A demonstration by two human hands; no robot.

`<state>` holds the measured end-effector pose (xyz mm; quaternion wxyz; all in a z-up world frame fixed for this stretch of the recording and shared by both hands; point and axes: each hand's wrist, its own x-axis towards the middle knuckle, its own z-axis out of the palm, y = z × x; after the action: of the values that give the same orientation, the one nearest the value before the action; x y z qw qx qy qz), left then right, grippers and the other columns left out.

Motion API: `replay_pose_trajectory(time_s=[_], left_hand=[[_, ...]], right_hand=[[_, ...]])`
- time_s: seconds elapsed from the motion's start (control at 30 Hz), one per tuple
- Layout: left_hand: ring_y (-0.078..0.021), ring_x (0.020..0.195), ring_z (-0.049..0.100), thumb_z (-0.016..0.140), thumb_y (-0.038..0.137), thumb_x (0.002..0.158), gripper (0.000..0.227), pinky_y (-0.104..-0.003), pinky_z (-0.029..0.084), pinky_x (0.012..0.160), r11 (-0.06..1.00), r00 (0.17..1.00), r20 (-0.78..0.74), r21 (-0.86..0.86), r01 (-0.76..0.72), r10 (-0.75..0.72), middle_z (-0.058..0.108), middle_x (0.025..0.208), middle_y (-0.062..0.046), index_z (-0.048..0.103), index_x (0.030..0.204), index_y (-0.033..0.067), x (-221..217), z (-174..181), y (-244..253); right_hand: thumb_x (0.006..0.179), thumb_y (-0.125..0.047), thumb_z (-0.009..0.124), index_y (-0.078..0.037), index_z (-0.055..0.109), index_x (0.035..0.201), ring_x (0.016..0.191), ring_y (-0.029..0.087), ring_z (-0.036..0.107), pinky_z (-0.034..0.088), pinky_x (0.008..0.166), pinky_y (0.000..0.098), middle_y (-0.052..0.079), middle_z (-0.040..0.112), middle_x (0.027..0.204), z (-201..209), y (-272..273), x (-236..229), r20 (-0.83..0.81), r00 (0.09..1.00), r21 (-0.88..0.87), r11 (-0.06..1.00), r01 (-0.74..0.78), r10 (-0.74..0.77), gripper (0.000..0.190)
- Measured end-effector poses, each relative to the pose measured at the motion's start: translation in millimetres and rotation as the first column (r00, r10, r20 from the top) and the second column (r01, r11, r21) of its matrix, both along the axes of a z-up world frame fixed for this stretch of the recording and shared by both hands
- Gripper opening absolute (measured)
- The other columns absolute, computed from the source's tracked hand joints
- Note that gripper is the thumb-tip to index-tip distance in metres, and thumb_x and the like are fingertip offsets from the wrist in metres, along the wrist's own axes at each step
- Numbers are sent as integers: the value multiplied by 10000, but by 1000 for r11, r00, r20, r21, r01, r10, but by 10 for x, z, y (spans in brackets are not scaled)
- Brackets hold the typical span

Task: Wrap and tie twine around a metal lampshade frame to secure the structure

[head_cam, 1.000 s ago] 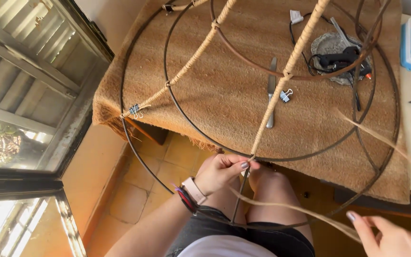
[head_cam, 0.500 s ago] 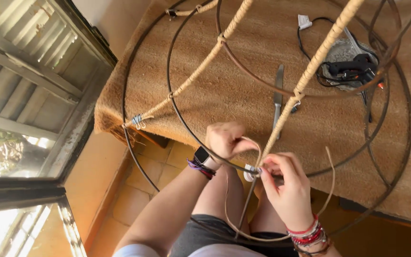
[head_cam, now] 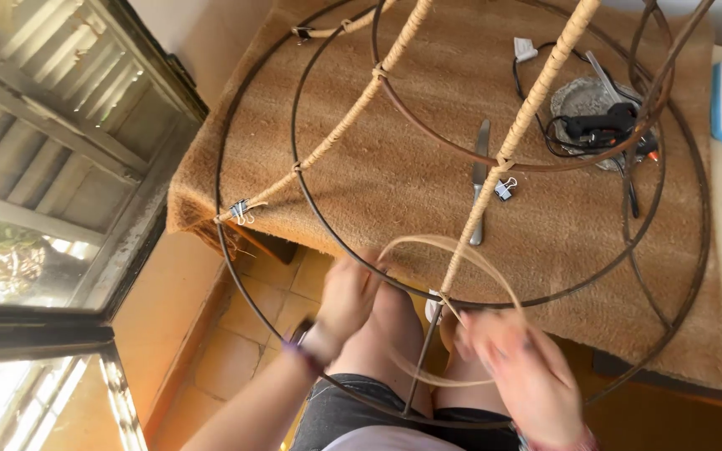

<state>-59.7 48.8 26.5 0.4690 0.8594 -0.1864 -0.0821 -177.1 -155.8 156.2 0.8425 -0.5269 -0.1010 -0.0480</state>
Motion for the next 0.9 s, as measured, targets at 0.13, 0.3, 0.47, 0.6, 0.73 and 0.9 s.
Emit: replay_pose_trajectory(time_s=[0.13, 0.3, 0.47, 0.6, 0.73, 0.9], left_hand=[[-270, 1089, 642, 559, 319, 996, 321, -394, 525, 910, 882, 957, 59, -406, -238, 285, 626, 1119, -119, 566, 1200, 71, -803, 373, 130], [-152, 1014, 656, 447, 318, 1064, 463, -294, 574, 920, 640, 643, -671, -686, -347, -369, 688, 1080, -102, 587, 1409, 43, -1171, 632, -457], [-79, 517, 316, 507, 200, 1088, 204, -212, 269, 477, 328, 470, -777, -612, -720, -419, 445, 681, 5, 648, 1069, 54, -1279, 334, -792], [-30, 510, 367, 494, 228, 1102, 241, -151, 260, 451, 308, 525, -789, -610, -730, -318, 508, 703, 32, 686, 1060, 88, -1359, 241, -798], [-103, 649, 601, 570, 113, 1049, 161, -224, 486, 641, 338, 571, -781, -625, -704, -253, 691, 807, -56, 697, 1110, 33, -1442, 70, -818], [-188, 759, 749, 670, 33, 973, 175, -246, 629, 685, 404, 604, -776, -619, -673, -183, 742, 850, -164, 697, 1136, -25, -1407, -10, -777]], right_hand=[[1072, -242, 447, -91, 469, 792, 528, 238, 450, 423, 932, 461, 29, 383, 601, -177, -181, -455, -79, 996, 127, 991, -39, 49, 319], [1070, -317, 488, -69, 478, 735, 402, 180, 390, 456, 807, 374, -2, 310, 542, -551, -280, -771, -254, 965, -69, 994, -87, 67, 417], [1039, -141, 500, 11, 588, 1075, 419, 169, 344, 478, 505, 403, 5, 285, 588, -587, -842, -1046, -233, 928, -48, 957, 287, -290, 180], [1093, -185, 474, -35, 542, 1186, 411, 169, 379, 513, 478, 372, 40, 396, 706, -555, -1103, -1033, -213, 876, -181, 899, 399, -432, 189], [1131, -110, 403, 36, 432, 1332, 431, 215, 394, 530, 519, 420, 129, 413, 817, -733, -1249, -1045, -90, 785, -477, 718, 507, -613, 250], [1138, -84, 388, 69, 391, 1363, 444, 219, 387, 524, 557, 435, 152, 433, 860, -889, -1497, -1061, -70, 797, -522, 703, 484, -600, 272]])
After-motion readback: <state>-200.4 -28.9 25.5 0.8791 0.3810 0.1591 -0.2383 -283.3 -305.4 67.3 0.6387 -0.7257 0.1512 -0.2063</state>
